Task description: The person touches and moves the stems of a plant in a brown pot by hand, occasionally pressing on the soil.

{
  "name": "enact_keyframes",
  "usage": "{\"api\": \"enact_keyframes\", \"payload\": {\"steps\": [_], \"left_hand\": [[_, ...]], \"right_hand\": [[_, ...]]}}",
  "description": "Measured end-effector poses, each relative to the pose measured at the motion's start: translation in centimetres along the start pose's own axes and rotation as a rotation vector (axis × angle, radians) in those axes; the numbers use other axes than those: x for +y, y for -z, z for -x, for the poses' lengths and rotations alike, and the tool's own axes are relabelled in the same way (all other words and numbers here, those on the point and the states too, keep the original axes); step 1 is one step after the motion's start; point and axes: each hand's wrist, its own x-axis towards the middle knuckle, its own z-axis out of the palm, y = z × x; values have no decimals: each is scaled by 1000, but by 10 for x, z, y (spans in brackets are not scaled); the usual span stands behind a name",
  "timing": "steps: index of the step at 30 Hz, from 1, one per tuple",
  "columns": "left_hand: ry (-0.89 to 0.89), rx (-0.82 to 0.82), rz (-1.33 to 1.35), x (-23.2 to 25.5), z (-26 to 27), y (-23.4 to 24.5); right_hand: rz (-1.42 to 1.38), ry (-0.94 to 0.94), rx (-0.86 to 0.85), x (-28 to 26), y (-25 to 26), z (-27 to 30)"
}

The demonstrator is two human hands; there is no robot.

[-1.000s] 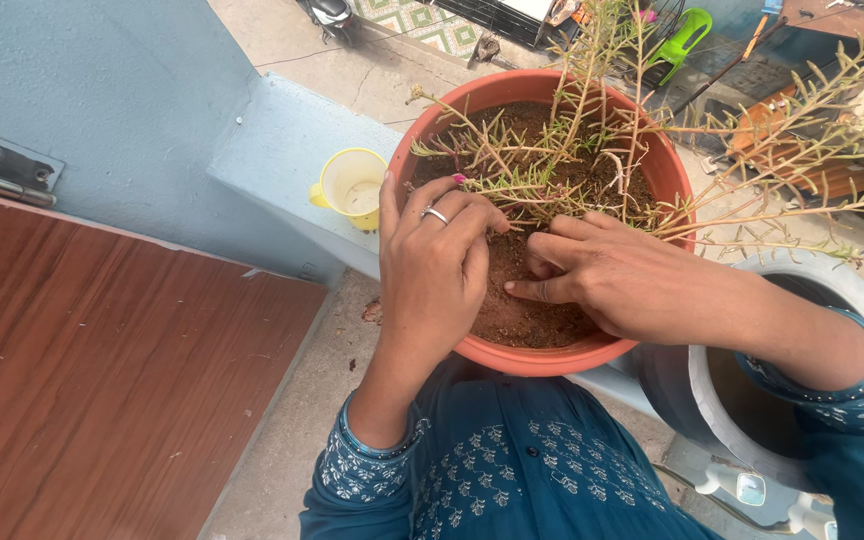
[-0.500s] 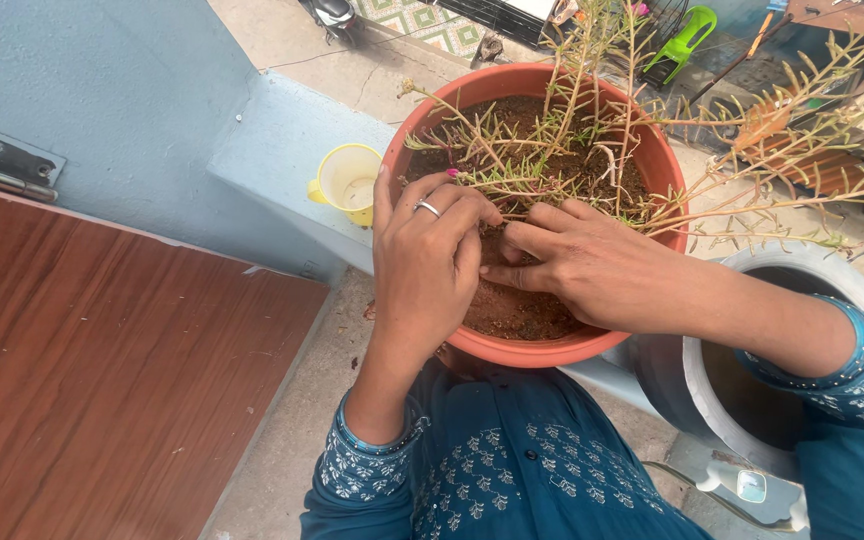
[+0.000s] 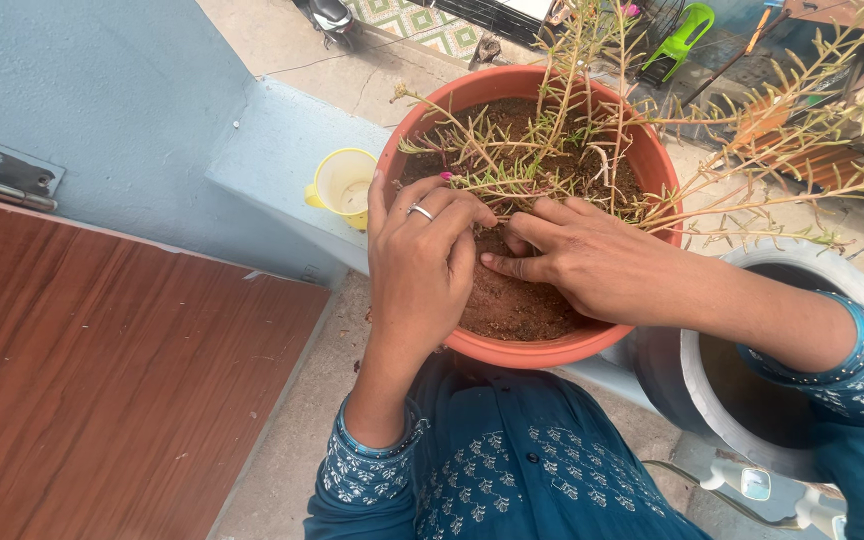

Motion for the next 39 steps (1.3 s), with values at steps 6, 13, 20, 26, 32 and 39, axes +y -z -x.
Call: {"api": "enact_keyframes", "payload": {"steps": [6,13,20,26,32,39], "left_hand": [[3,-8,1,0,-1,1],[6,-4,1,0,-2,1],[6,-21,0,-1,0,0],[-5,-39,-23,0,-1,1],[-1,-63,-26,2,-2,2],[0,-50,-22,2,-3,3]], "right_hand": [[29,-29,-77,0,7,1],[35,2,-68,-2,10,-1],[-36,-43,-95,3,13,1],[-46,-78,-93,12,24,13],[-87,-111,57,20,26,17],[32,-5,91,18,18,9]]}}
